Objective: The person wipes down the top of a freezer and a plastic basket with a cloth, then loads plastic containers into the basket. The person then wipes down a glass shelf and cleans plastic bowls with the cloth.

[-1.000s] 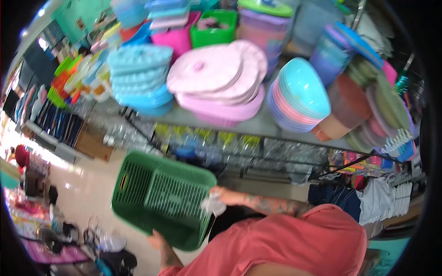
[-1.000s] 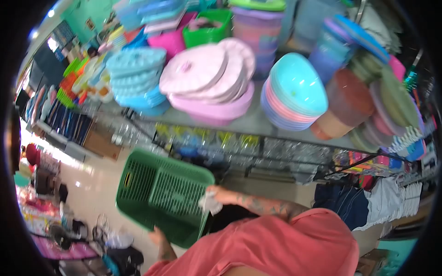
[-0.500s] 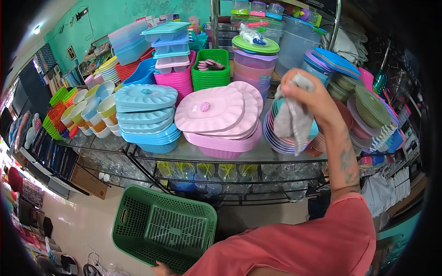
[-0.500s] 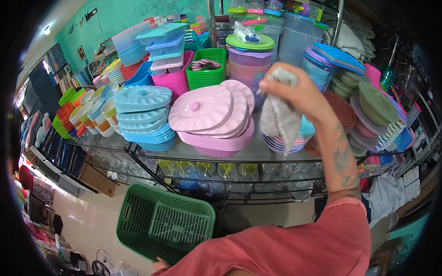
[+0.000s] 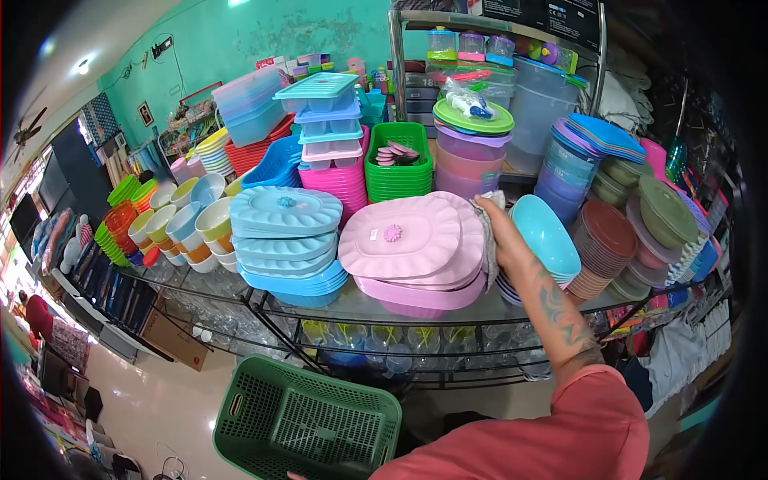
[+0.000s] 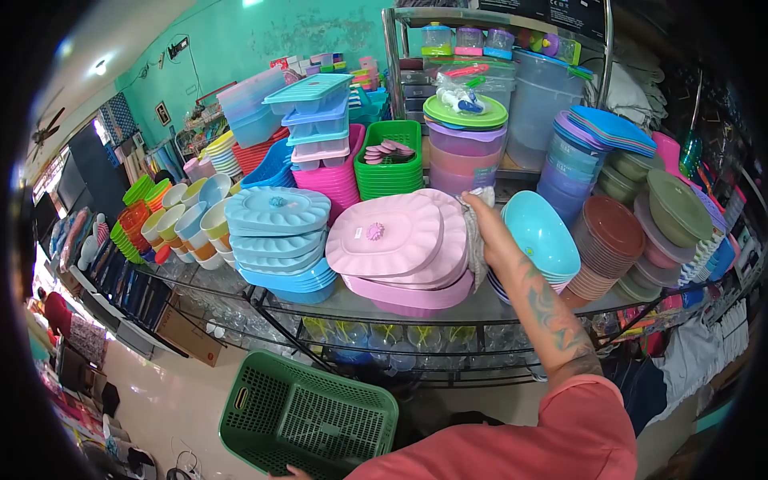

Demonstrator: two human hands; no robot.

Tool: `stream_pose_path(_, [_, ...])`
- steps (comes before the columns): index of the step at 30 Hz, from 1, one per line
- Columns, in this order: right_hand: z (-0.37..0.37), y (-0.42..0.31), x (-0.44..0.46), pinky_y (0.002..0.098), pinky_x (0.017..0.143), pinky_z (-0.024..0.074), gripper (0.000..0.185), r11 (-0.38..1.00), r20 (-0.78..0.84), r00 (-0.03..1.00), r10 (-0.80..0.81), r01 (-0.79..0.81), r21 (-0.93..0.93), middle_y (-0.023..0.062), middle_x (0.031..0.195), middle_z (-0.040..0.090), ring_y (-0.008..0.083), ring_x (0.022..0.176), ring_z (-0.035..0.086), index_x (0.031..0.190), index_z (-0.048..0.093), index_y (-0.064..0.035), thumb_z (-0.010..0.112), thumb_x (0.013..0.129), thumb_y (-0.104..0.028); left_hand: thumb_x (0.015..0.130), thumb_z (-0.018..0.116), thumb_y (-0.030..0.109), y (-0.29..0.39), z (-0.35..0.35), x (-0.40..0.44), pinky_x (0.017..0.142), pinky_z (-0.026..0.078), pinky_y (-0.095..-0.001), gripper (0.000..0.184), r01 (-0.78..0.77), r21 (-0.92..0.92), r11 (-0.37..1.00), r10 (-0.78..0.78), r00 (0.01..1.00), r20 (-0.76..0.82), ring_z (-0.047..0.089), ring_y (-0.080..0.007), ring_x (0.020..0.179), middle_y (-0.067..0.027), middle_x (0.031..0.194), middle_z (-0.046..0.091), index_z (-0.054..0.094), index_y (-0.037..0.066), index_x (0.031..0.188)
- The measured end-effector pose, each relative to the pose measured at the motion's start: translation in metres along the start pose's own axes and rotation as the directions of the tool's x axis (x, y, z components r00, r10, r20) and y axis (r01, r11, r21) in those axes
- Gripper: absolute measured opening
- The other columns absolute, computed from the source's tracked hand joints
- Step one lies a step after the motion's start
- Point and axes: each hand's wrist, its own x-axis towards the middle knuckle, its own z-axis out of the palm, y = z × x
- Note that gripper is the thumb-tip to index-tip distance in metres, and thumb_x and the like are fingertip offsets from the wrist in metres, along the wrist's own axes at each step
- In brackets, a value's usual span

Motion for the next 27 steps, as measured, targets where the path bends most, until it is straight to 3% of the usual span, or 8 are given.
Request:
stream_pose_path(2, [-0.002, 0.003, -0.001, 0.0421, 0.103, 0.0513, 0.059, 0.988, 0.098, 0.990, 0.097, -0.108, 0.114, 0.0138, 0.129, 0.070, 0.0283, 0.115, 0.068, 0.138, 0.060, -0.0053, 0.064, 0.097, -0.048, 0.099, 0.065, 0.037, 0.060, -0.012, -0.001, 0.096, 0.053, -0.0474, 0.061, -0.025, -0.185, 0.982, 0.023, 1.000, -0.012, 0.063, -0.0403, 0.113, -0.0284, 0.133, 0.056, 0.049, -0.005, 0.141])
stream_pose_path(3, [-0.002, 0.005, -0.004, 0.0423, 0.104, 0.0507, 0.061, 0.972, 0.149, 0.979, 0.142, -0.166, 0.167, 0.0139, 0.131, 0.070, 0.0288, 0.116, 0.067, 0.139, 0.060, -0.0055, 0.062, 0.098, -0.051, 0.101, 0.067, 0.025, 0.094, -0.001, -0.002, 0.095, 0.053, -0.0454, 0.043, -0.056, -0.486, 0.872, 0.058, 0.998, -0.013, 0.064, -0.0339, 0.110, -0.0217, 0.125, 0.059, 0.054, -0.003, 0.132])
stream_pose_path(5, [0.004, 0.008, -0.017, 0.0433, 0.106, 0.0502, 0.064, 0.980, 0.105, 0.985, 0.138, -0.151, 0.127, 0.0120, 0.133, 0.070, 0.0297, 0.118, 0.067, 0.138, 0.062, -0.0058, 0.057, 0.099, -0.057, 0.104, 0.062, 0.026, 0.220, -0.056, 0.004, 0.100, 0.047, -0.0425, 0.043, 0.276, -0.687, 0.672, 0.090, 0.891, 0.446, 0.058, -0.0298, 0.110, -0.0167, 0.129, 0.054, 0.053, -0.002, 0.135])
stream_pose_path(7, [0.009, 0.006, -0.030, 0.0443, 0.106, 0.0502, 0.065, 0.980, 0.080, 0.984, 0.161, -0.169, 0.106, 0.0117, 0.133, 0.070, 0.0300, 0.117, 0.067, 0.138, 0.062, -0.0062, 0.056, 0.099, -0.058, 0.106, 0.060, 0.028, 0.291, -0.049, 0.008, 0.107, 0.043, -0.0400, 0.041, 0.303, -0.881, 0.363, 0.428, 0.786, 0.447, 0.055, -0.0280, 0.122, -0.0153, 0.138, 0.053, 0.057, -0.002, 0.134])
stream_pose_path(12, [0.004, 0.007, -0.076, 0.0420, 0.103, 0.0522, 0.058, 0.962, 0.153, 0.967, 0.202, -0.226, 0.153, 0.0103, 0.127, 0.072, 0.0267, 0.115, 0.068, 0.136, 0.063, -0.0068, 0.055, 0.101, -0.053, 0.095, 0.059, 0.068, 0.466, -0.146, 0.029, 0.116, 0.030, -0.0558, 0.096, 0.815, -0.547, 0.191, 0.552, 0.371, 0.747, 0.040, -0.0311, 0.142, -0.0164, 0.157, 0.035, 0.029, 0.003, 0.158])
stream_pose_path(15, [-0.007, 0.015, -0.108, 0.0410, 0.100, 0.0539, 0.055, 0.959, 0.173, 0.962, 0.212, -0.239, 0.153, 0.0101, 0.127, 0.071, 0.0245, 0.113, 0.069, 0.140, 0.059, -0.0072, 0.052, 0.104, -0.048, 0.089, 0.067, 0.066, 0.505, -0.161, 0.046, 0.114, 0.027, -0.0692, 0.098, 0.882, -0.362, 0.302, 0.686, 0.063, 0.725, 0.036, -0.0350, 0.147, -0.0173, 0.161, 0.034, 0.031, 0.007, 0.159])
stream_pose_path(22, [-0.024, 0.049, -0.168, 0.0395, 0.095, 0.0553, 0.041, 0.970, 0.158, 0.962, 0.223, -0.234, 0.058, 0.0063, 0.122, 0.069, 0.0183, 0.105, 0.068, 0.140, 0.056, -0.0076, 0.052, 0.109, -0.034, 0.098, 0.067, 0.036, 0.522, -0.198, 0.014, 0.117, 0.040, -0.0406, 0.066, 0.916, -0.339, 0.215, 0.759, 0.061, 0.648, 0.055, -0.0289, 0.136, -0.0150, 0.148, 0.058, 0.047, -0.001, 0.149])
stream_pose_path(27, [-0.033, 0.069, -0.208, 0.0350, 0.103, 0.0494, 0.046, 0.998, 0.265, 0.962, 0.068, -0.068, -0.010, 0.0064, 0.131, 0.062, 0.0154, 0.118, 0.061, 0.150, 0.046, -0.0036, 0.054, 0.109, -0.024, 0.097, 0.066, 0.030, 0.474, -0.206, 0.014, 0.118, 0.039, -0.0432, 0.067, 0.915, -0.323, 0.243, 0.738, 0.042, 0.673, 0.054, -0.0295, 0.137, -0.0160, 0.150, 0.055, 0.043, -0.003, 0.151])
